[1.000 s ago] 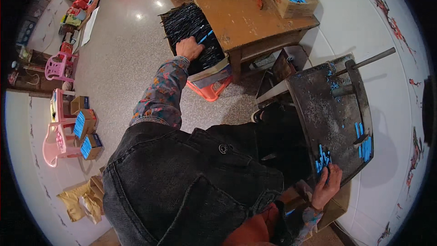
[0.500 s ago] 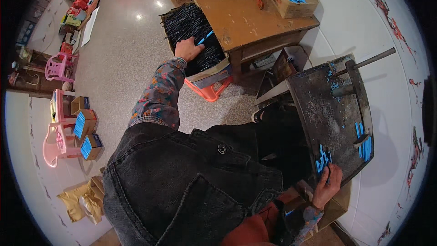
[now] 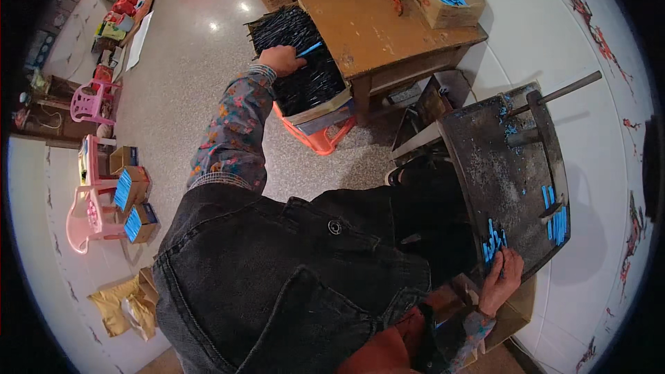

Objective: Assembling blue plastic components onto a metal jig at a workstation.

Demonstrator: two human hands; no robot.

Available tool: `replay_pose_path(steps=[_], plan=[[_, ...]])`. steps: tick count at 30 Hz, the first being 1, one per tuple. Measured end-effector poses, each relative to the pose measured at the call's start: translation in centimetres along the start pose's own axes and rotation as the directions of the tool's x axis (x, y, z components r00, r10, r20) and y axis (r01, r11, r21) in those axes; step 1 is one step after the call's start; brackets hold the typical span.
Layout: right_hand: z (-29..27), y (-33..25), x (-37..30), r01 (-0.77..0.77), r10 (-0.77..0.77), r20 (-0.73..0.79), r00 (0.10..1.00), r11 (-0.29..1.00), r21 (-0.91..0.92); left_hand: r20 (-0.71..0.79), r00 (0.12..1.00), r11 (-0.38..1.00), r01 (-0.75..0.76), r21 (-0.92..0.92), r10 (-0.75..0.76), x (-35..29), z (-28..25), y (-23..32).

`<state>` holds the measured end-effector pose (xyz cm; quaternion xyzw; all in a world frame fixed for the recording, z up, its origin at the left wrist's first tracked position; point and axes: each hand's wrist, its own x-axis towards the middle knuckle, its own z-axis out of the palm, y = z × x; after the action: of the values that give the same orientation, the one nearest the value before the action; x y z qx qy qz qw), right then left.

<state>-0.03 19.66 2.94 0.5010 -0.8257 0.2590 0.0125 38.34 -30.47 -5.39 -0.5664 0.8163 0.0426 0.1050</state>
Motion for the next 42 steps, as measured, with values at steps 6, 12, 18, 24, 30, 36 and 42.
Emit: replay_pose_path(steps=[6, 12, 18, 24, 30, 36, 42], plan=[[0.1, 0.3, -0.1, -0.011, 0.010, 0.008, 1.000, 0.999, 0.046, 0.127, 0.992, 0.963, 0.040, -0.265, -0.006, -0.5, -2.0, -1.8], [0.0, 0.7, 0.1, 0.012, -0.013, 0.025, 1.000, 1.000, 0.022, 0.020, 0.999, 0.849, -0.024, -0.528, 0.040, -0.4, -0.7, -5.0], [0.2, 0.7, -0.1, 0.006, -0.005, -0.013, 1.000, 0.998, 0.062, 0.002, 1.000, 0.806, -0.004, -0.591, 0.007, -2.8, -4.3, -4.9], [0.0, 0.8, -0.4, 0.014, -0.008, -0.072, 0.997, 0.997, 0.075, -0.106, 0.991, 0.583, -0.037, -0.812, -0.086, -4.1, -6.5, -3.3], [-1.0, -0.1, -0.4, -0.014, 0.028, -0.127, 0.992, 0.994, 0.110, -0.164, 0.984, 0.360, -0.129, -0.924, -0.071, -5.8, -10.1, 2.4], [-3.1, -3.6, 0.1, -0.027, 0.067, -0.180, 0.981, 0.976, 0.214, -0.237, 0.924, -0.040, -0.236, -0.971, 0.301, -8.2, -12.9, 15.0], [-4.5, -7.9, 4.6, 0.253, -0.227, -0.133, 0.965, 0.941, 0.225, -0.233, 0.603, -0.184, -0.142, -0.973, 0.763, -10.6, -12.0, 25.9]])
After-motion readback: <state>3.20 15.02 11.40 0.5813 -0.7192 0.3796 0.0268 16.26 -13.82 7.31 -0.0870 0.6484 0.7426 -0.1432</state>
